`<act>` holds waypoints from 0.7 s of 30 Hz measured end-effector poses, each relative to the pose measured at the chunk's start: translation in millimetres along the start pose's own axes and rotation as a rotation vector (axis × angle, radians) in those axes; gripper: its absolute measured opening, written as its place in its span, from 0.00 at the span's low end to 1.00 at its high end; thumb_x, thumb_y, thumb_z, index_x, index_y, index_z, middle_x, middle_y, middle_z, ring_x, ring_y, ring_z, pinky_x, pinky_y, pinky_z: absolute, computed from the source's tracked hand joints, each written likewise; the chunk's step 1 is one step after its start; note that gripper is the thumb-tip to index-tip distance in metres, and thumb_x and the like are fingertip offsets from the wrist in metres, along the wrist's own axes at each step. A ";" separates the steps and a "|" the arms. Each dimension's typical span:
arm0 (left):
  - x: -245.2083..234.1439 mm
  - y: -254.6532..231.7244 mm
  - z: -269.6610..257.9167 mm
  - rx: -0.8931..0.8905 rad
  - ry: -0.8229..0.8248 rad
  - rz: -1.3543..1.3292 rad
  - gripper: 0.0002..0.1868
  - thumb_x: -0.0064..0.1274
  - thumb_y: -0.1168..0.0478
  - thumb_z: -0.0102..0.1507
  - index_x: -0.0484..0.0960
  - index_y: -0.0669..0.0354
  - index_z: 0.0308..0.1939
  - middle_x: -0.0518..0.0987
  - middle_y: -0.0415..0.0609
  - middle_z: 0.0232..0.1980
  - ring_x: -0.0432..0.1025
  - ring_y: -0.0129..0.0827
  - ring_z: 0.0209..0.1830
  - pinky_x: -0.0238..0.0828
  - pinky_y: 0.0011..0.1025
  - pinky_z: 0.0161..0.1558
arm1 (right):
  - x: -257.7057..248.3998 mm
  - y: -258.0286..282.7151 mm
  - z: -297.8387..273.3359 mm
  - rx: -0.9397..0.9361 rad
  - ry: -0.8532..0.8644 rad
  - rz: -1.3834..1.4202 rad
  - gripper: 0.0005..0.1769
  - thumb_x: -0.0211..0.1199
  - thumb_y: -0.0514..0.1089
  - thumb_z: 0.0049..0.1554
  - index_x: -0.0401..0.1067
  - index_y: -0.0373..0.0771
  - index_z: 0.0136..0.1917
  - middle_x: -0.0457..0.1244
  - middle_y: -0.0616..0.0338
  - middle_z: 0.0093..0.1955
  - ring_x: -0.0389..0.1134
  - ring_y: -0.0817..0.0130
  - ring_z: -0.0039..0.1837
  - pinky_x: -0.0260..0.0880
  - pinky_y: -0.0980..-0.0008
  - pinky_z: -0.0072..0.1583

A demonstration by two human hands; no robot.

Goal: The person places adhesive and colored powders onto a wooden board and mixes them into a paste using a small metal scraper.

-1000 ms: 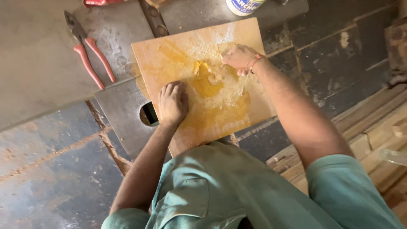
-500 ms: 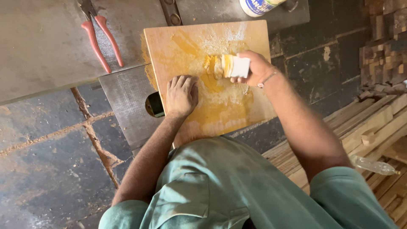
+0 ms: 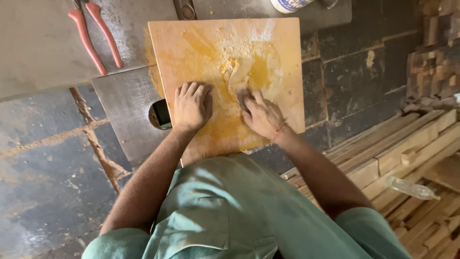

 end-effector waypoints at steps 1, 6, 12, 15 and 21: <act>-1.6 -1.0 -0.4 -0.004 -0.004 -0.001 0.10 0.55 0.63 0.64 0.81 0.55 0.49 0.80 0.48 0.49 0.71 0.46 0.55 0.64 0.43 0.58 | -11.6 -1.2 -0.9 0.021 0.137 -0.018 0.32 0.61 0.51 0.58 0.65 0.38 0.72 0.59 0.46 0.58 0.68 0.61 0.37 0.72 0.64 0.38; -3.2 -0.2 7.0 0.000 -0.010 -0.018 0.09 0.55 0.63 0.65 0.82 0.54 0.49 0.80 0.48 0.48 0.72 0.46 0.53 0.65 0.43 0.56 | -74.2 -17.3 25.5 -0.037 0.203 0.048 0.18 0.58 0.48 0.62 0.75 0.52 0.65 0.64 0.56 0.53 0.68 0.66 0.38 0.71 0.69 0.37; -0.6 -1.1 0.7 -0.008 -0.036 -0.034 0.09 0.55 0.64 0.65 0.81 0.54 0.49 0.80 0.47 0.48 0.72 0.46 0.54 0.65 0.43 0.56 | -34.0 -39.4 110.8 0.002 0.243 0.183 0.14 0.56 0.49 0.66 0.78 0.48 0.60 0.67 0.59 0.49 0.69 0.65 0.46 0.71 0.65 0.45; -1.3 4.5 12.3 -0.005 -0.042 -0.015 0.10 0.55 0.64 0.64 0.82 0.54 0.49 0.80 0.48 0.48 0.72 0.46 0.53 0.65 0.43 0.55 | -26.2 -34.7 132.5 -0.076 0.204 0.183 0.16 0.60 0.48 0.56 0.79 0.47 0.56 0.67 0.58 0.49 0.69 0.62 0.47 0.72 0.60 0.47; 2.1 4.7 8.4 -0.037 -0.019 0.004 0.09 0.56 0.63 0.63 0.81 0.55 0.48 0.79 0.49 0.48 0.71 0.48 0.53 0.65 0.44 0.55 | -46.9 3.4 77.0 -0.090 0.610 -0.069 0.15 0.51 0.47 0.60 0.76 0.49 0.55 0.66 0.57 0.54 0.71 0.65 0.47 0.75 0.63 0.45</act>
Point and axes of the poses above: each hand's wrist, its own z-axis towards the middle knuckle, its own x-axis out of the palm, y = z × x, the point moved 4 cm from there along z, towards the middle knuckle
